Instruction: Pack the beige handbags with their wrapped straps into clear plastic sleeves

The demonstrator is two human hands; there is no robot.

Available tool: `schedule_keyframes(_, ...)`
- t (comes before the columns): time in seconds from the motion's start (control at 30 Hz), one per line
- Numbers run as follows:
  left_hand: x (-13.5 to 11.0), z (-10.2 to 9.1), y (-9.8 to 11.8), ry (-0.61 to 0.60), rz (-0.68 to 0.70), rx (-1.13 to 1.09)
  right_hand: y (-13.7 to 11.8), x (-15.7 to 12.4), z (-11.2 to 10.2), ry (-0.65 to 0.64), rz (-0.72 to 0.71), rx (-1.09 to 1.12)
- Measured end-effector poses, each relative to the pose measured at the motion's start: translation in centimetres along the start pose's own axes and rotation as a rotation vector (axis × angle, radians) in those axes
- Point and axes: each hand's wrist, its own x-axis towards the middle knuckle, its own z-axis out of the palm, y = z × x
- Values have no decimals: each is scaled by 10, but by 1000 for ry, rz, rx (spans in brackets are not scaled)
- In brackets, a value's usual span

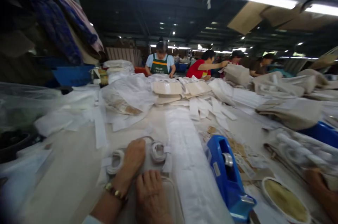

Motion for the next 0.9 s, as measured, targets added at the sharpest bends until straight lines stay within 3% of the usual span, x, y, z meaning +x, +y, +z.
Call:
schedule_keyframes(0.13,4,14,8,58,39,-49,14,-1,-18,118,7,158)
schedule_keyframes(0.23,4,19,8,142,59,-133,42,14,-39,242,256,274)
schedule_keyframes(0.33,3,22,6,255,86,-230,81,40,-49,116,731,432)
schedule_keyframes(0.43,1,22,7,344,189,-317,107,63,-44,-64,912,570)
schedule_keyframes(0.57,-6,15,11,456,421,-503,111,83,-42,-159,911,710)
schedule_keyframes(0.7,-10,8,15,461,480,-635,100,102,-54,-255,854,792)
schedule_keyframes(0.77,-8,7,18,420,430,-694,93,112,-58,-338,793,812)
schedule_keyframes(0.9,-3,6,22,285,126,-843,81,125,-58,-468,641,771)
